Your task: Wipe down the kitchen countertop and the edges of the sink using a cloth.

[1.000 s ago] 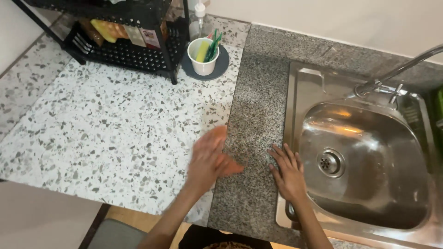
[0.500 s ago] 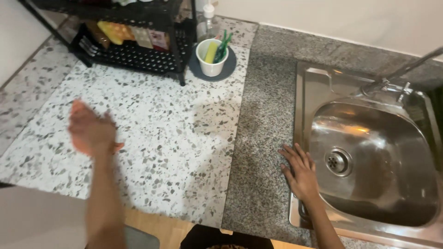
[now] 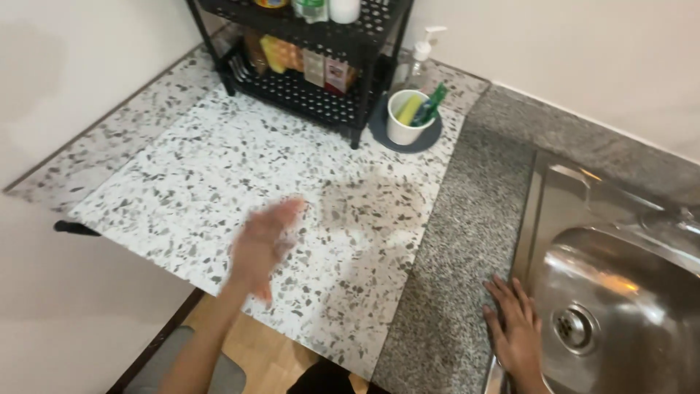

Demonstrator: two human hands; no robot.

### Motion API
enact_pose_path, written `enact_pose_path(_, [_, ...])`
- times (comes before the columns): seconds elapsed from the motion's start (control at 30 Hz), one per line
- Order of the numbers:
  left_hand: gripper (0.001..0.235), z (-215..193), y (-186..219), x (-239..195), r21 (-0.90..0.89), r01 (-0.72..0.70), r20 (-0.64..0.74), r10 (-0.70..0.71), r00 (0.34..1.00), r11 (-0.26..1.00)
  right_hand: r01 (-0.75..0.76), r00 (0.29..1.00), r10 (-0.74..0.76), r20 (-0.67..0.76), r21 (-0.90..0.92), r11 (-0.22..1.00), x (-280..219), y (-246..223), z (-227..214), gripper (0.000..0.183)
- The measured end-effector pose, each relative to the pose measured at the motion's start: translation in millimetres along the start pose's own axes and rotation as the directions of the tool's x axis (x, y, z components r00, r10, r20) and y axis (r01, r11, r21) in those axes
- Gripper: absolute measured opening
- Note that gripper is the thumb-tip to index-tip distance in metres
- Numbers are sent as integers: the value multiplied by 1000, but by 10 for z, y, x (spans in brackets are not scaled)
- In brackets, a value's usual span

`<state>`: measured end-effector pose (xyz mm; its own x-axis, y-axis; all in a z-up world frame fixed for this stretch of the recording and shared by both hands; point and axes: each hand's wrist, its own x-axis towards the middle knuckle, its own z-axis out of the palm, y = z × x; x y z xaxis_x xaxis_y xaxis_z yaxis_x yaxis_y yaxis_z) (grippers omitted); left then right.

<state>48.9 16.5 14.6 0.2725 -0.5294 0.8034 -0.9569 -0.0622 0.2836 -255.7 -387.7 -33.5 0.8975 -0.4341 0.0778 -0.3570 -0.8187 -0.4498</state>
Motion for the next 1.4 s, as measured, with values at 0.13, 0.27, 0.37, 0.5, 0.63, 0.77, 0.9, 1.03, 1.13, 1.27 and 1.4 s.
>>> enact_pose_path(0.13, [49, 136, -1136, -682, 551, 529, -40, -613, 789, 645, -25, 1000, 25, 7, -23, 999, 31, 63, 62, 50])
enact_pose_path(0.27, [30, -61, -231, 715, -97, 979, 93, -978, 189, 180, -73, 997, 72, 9, 51, 996, -25, -123, -80, 49])
enact_pose_path(0.37, [22, 186, -196, 794, -400, 829, 136, -869, 476, 391, 88, 983, -61, -174, 155, 984, 194, 337, 337, 38])
enact_pose_path(0.5, [28, 145, 567, 1264, -384, 869, 357, -818, 451, 312, -141, 989, 137, 46, 532, 835, 296, -1189, -395, 47])
enact_pose_path(0.63, [46, 248, 1188, 1436, -723, 567, 395, -436, 808, 395, 154, 986, -157, -59, 693, 704, 361, -1814, -766, 67])
enact_pose_path(0.77, [44, 307, 1532, 1547, -598, 645, 432, -487, 760, 476, 278, 958, -120, -261, 739, 614, 451, -1868, -949, 30])
enact_pose_path(0.9, [40, 600, 1822, 1488, -625, 648, 434, -497, 751, 434, 270, 962, -159, -220, 712, 648, 412, -1823, -1424, 22])
enact_pose_path(1.03, [53, 766, 2248, 1675, -597, 655, 439, -495, 750, 463, 193, 981, -160, -109, 597, 779, 429, -1765, -1711, 15])
enact_pose_path(1.13, [27, 1045, 2016, 1498, -513, 623, 324, -538, 778, 591, 243, 970, -209, -126, 571, 784, 436, -1614, -1913, 11])
enact_pose_path(1.27, [30, 992, 1881, 1519, -378, 410, 171, -372, 912, 830, 386, 903, -408, -136, 673, 631, 525, -1363, -2015, 14])
enact_pose_path(1.4, [32, 714, 2007, 1794, -422, 376, 229, -304, 925, 825, 318, 923, -370, -100, 741, 592, 566, -1139, -1887, 12])
